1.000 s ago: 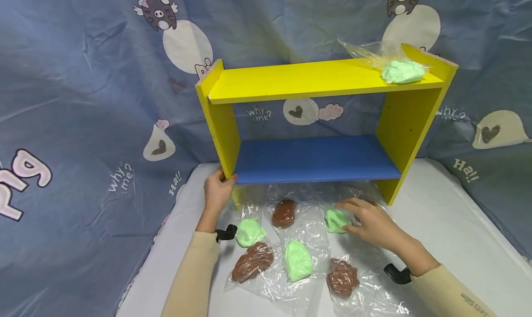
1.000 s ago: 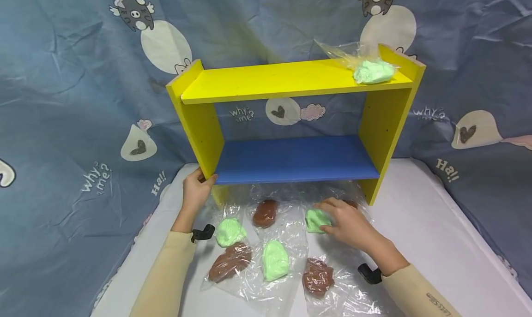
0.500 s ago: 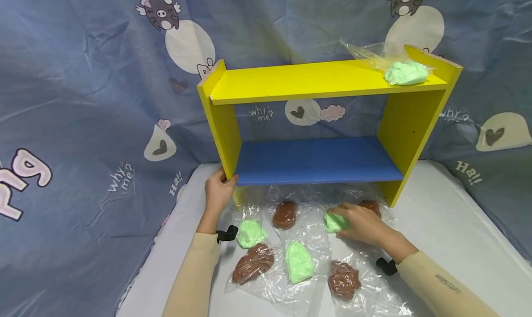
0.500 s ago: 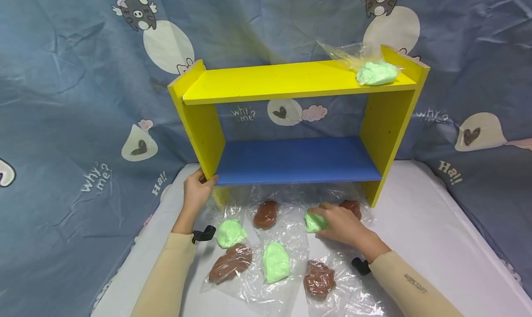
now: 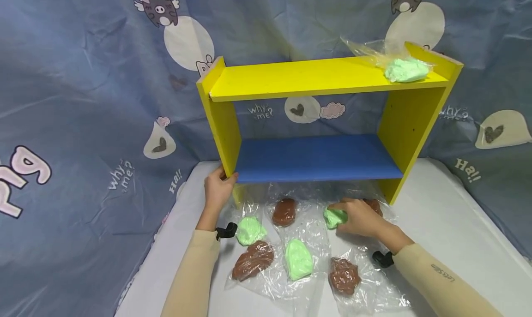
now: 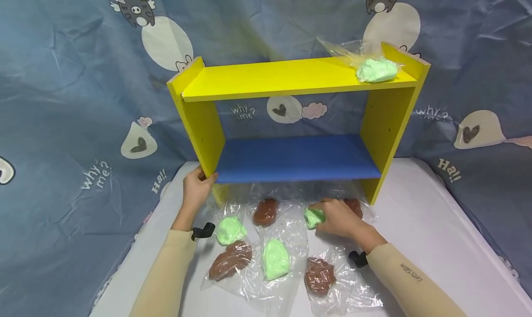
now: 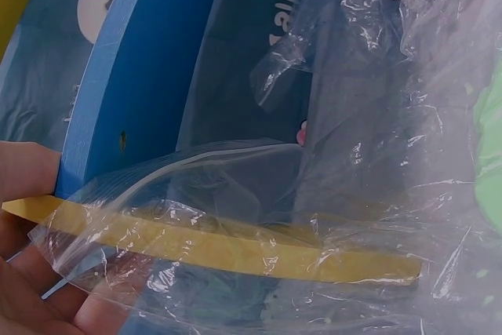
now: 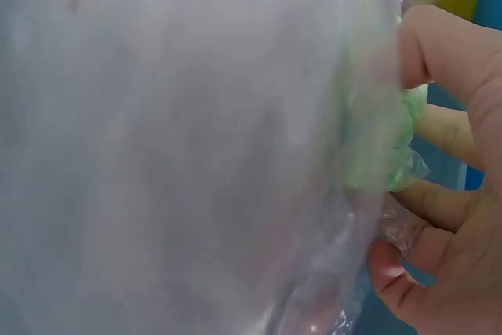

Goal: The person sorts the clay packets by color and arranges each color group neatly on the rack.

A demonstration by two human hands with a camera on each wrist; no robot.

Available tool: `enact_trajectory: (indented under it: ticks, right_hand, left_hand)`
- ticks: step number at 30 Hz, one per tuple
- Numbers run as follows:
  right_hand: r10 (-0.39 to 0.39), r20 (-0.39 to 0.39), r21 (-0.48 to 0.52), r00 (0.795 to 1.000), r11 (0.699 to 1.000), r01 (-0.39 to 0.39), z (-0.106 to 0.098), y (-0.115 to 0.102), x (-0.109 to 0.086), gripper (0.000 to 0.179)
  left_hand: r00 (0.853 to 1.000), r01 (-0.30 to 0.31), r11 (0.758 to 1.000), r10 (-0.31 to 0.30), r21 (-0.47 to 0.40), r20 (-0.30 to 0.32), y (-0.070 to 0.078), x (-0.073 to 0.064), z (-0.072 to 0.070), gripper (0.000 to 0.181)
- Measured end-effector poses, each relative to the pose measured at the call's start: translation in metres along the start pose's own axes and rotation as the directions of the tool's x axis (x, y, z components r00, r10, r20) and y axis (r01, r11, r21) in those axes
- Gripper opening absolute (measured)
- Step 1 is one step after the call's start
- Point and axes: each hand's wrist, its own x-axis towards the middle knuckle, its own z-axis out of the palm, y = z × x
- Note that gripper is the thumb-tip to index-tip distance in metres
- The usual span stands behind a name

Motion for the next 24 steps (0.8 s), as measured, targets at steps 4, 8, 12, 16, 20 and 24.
enact_trajectory:
  ticks: [4,8,12,16,20,24]
  right_hand:
    - [0.036,-0.049,0.047,0.998,0.998,-0.033,-0.002,0.004,-0.003,0.052]
    - [0.068,-0.128,0.082,0.989,0.995,-0.058,-0.008,-0.001,-0.008,0.045]
    - [0.085,-0.217,0.106,0.972,0.992,-0.063,-0.019,-0.009,-0.014,0.037]
    - [0.072,-0.285,0.103,0.956,0.994,-0.045,-0.028,-0.015,-0.02,0.032]
    - [0.048,-0.342,0.126,0.939,0.992,-0.005,-0.038,-0.021,-0.024,0.031]
    - [0.017,-0.384,0.168,0.923,0.984,0.052,-0.051,-0.031,-0.03,0.033]
  left_hand:
    - [1.0,0.0,1.0,0.0,0.007,0.002,0.0,0.001,0.0,0.039]
    - [1.0,0.002,1.0,-0.002,0.018,-0.009,0.001,0.0,0.0,0.038]
    - [1.0,-0.004,1.0,0.004,0.006,-0.004,0.0,-0.001,0.0,0.036]
    - [1.0,0.006,1.0,-0.006,0.002,-0.002,-0.001,-0.002,0.0,0.038]
    - [1.0,0.001,1.0,-0.001,0.005,-0.004,-0.001,-0.001,-0.001,0.04]
    - [1.0,0.004,1.0,-0.004,0.011,-0.008,0.0,-0.001,-0.001,0.038]
